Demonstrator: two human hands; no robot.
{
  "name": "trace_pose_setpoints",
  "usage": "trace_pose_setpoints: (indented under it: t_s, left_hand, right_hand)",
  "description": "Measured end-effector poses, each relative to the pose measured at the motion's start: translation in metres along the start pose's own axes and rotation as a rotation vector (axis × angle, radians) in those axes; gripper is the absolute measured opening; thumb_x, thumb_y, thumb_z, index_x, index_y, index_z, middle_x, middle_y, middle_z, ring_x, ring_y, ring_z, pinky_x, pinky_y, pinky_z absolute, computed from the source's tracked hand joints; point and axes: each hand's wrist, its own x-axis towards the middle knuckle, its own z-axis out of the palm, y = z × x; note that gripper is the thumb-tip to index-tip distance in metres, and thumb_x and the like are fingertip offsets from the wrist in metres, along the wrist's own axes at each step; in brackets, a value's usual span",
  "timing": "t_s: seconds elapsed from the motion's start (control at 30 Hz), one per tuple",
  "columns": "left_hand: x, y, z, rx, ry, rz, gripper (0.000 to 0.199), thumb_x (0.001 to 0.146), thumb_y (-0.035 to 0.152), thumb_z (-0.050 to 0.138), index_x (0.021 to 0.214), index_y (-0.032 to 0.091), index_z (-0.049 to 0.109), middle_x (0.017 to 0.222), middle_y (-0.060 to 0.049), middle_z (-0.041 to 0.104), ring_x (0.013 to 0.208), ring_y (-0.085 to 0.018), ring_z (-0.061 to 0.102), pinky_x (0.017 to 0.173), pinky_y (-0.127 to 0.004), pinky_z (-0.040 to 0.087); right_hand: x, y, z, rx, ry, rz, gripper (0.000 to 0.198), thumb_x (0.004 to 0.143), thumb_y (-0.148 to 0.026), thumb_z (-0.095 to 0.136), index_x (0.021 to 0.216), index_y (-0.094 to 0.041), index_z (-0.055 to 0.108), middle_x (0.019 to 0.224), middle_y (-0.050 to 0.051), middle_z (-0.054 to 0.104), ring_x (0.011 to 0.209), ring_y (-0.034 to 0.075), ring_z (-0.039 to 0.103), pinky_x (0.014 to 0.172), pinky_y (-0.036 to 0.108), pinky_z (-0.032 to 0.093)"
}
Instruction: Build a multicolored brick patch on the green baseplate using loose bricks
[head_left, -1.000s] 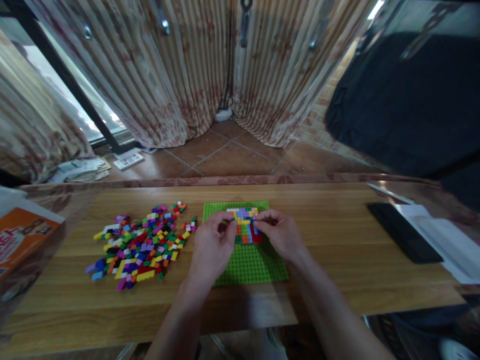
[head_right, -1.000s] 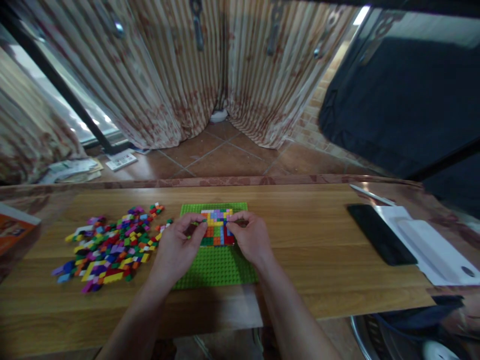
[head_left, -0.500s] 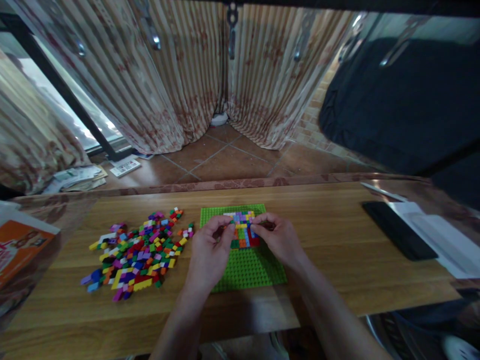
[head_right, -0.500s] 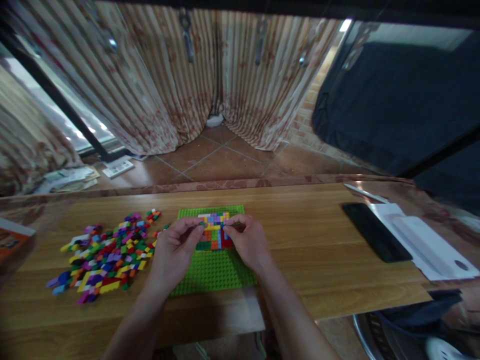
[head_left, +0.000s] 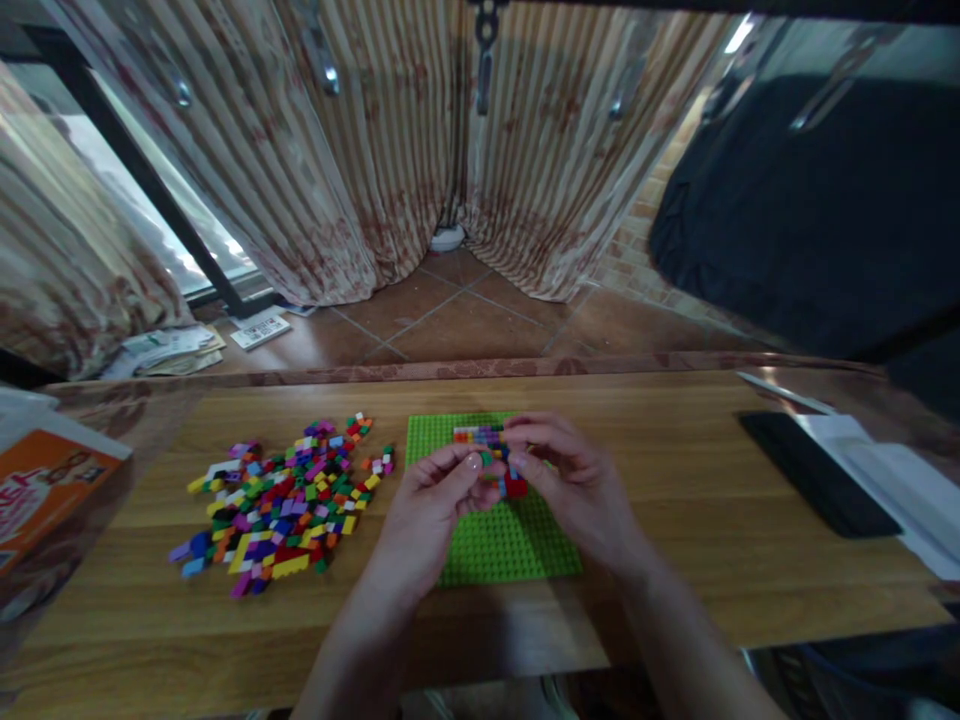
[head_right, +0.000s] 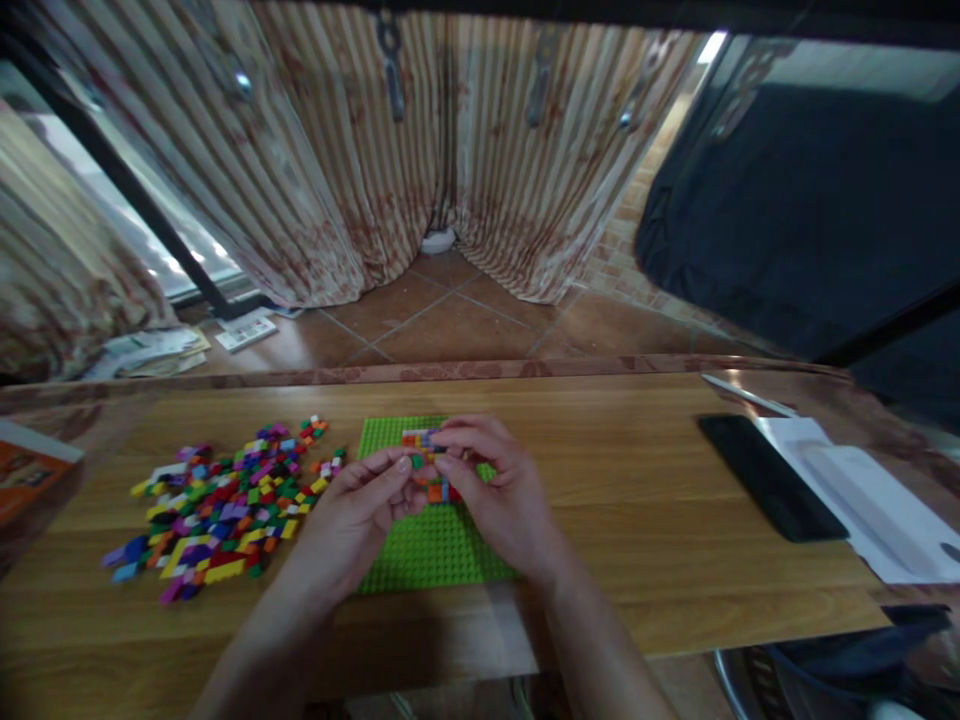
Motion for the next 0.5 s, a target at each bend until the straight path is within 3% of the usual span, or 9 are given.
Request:
trace_pose_setpoints:
  t_s: [0.17, 0.5]
  left_hand:
    - [-0.0017, -0.0001, 0.0014, -0.082, -0.088, -0.046, 0.022, 0.069, 0.03, 0.08, 0.082, 0.014, 0.071, 0.068, 0.0, 0.067, 0.06, -0.008, 0.06, 0.059, -0.019, 0.046]
    - [-0.0024, 0.0006, 0.0027, -0.077, -0.054, -0.046, 0.026, 0.064, 0.034, 0.083, 0.072, 0.013, 0.07, 0.06, 0.001, 0.064, 0.055, -0.007, 0.056, 0.056, -0.019, 0.044]
  right_hand:
    - [-0.0022, -0.0055, 0.0052, -0.06, -0.058, -0.015, 0.016, 0.085, -0.026, 0.065, 0.097, -0.03, 0.074, 0.109, 0.004, 0.065, 0.104, 0.017, 0.061, 0.091, 0.034, 0.05]
    - [-0.0049, -0.0075, 0.0102, -0.005, -0.096, -0.004, 0.016, 0.085, -0.028, 0.065, 0.097, -0.031, 0.075, 0.112, 0.004, 0.066, 0.109, 0.017, 0.061, 0.096, 0.035, 0.049]
